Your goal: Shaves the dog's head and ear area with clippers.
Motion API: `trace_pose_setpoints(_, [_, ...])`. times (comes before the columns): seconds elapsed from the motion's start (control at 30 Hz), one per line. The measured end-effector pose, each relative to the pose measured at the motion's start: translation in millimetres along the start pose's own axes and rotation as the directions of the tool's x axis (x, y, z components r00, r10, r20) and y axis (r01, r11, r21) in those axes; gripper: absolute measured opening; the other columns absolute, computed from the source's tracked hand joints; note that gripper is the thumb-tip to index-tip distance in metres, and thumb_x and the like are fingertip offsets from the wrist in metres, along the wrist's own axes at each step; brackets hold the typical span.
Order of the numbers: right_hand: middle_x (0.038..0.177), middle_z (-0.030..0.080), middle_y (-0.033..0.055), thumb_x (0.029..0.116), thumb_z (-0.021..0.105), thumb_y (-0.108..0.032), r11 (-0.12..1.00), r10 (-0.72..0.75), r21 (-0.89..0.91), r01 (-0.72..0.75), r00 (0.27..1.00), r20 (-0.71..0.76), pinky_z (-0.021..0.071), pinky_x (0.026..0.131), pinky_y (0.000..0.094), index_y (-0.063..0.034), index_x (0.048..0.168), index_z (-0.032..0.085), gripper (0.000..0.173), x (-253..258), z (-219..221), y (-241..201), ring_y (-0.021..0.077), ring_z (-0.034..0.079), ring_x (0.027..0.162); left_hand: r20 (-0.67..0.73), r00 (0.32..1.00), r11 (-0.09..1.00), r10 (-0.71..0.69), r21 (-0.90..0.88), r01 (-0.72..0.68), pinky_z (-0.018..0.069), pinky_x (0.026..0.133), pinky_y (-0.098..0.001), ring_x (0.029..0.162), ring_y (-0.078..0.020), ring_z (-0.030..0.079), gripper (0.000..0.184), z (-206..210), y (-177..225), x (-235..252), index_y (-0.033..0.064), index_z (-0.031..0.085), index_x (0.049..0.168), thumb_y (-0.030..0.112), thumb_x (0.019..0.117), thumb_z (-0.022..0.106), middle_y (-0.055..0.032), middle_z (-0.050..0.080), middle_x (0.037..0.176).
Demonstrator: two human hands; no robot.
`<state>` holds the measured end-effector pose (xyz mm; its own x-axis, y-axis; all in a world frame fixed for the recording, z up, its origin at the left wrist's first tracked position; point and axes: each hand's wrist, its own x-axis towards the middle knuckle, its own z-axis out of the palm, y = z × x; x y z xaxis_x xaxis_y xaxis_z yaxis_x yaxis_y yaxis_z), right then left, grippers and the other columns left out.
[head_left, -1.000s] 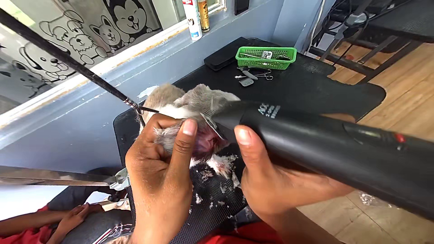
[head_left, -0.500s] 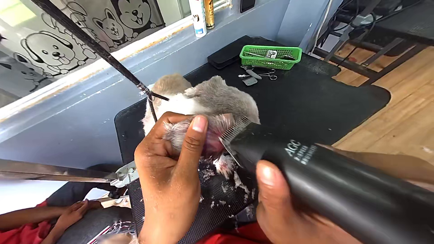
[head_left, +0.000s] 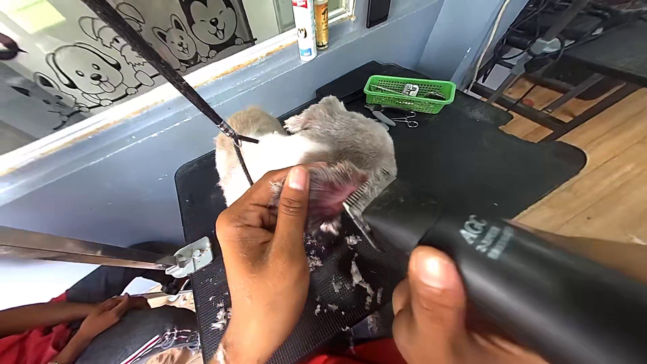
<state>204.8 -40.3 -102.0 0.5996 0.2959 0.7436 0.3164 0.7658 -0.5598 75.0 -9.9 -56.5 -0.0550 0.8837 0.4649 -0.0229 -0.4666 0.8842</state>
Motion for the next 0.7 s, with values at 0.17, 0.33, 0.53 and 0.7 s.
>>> trace_pose_setpoints(0.17, [0.111,0.065,-0.0070,0.0813,0.085,-0.014,0.999,-0.034,-0.036,0.033,0.999,-0.031,0.0602,0.093,0.0269,-0.0128,0.124,0.048,0.057,-1.1,20.4,5.1,0.0056,0.068,0.104,0.009,0.999,0.999,-0.032,0.038,0.032,0.0601,0.070,-0.0272,0.078,-0.0131,0.068,0.030,6.3,-1.7,1.6,0.0016,0.072,0.105,0.015,0.1102,0.046,-0.0060,0.070,0.088])
trace_pose_setpoints(0.33, [0.107,0.063,0.0012,0.0770,0.089,-0.013,0.997,-0.076,0.018,0.077,0.996,-0.044,0.0603,0.089,0.0324,-0.0078,0.121,0.046,0.062,19.9,43.3,19.9,0.0131,0.067,0.101,0.011,0.999,0.999,-0.045,0.000,0.045,0.0578,0.062,-0.0253,0.067,-0.0115,0.065,0.033,10.8,-5.5,6.1,0.0037,0.068,0.093,0.018,0.1111,0.044,-0.0046,0.065,0.076])
trace_pose_setpoints(0.53, [0.113,0.065,-0.0028,0.0854,0.082,-0.018,0.999,-0.043,-0.021,0.044,0.999,0.032,0.0595,0.093,0.0324,-0.0123,0.124,0.048,0.052,23.3,11.7,14.7,0.0117,0.068,0.105,0.052,0.997,0.995,-0.065,-0.067,0.069,0.0632,0.074,-0.0334,0.078,-0.0174,0.072,0.034,8.1,-5.2,13.6,-0.0004,0.070,0.103,0.017,0.1116,0.042,-0.0099,0.071,0.087])
trace_pose_setpoints(0.7, [0.112,0.061,-0.0057,0.0833,0.082,-0.016,1.000,-0.012,-0.016,0.012,1.000,0.026,0.0602,0.094,0.0278,-0.0142,0.126,0.048,0.055,5.5,3.6,9.0,0.0075,0.067,0.105,0.092,0.993,0.997,-0.076,-0.026,0.079,0.0622,0.074,-0.0325,0.080,-0.0166,0.070,0.035,7.3,-4.4,13.0,-0.0007,0.071,0.106,0.016,0.1115,0.041,-0.0094,0.071,0.090])
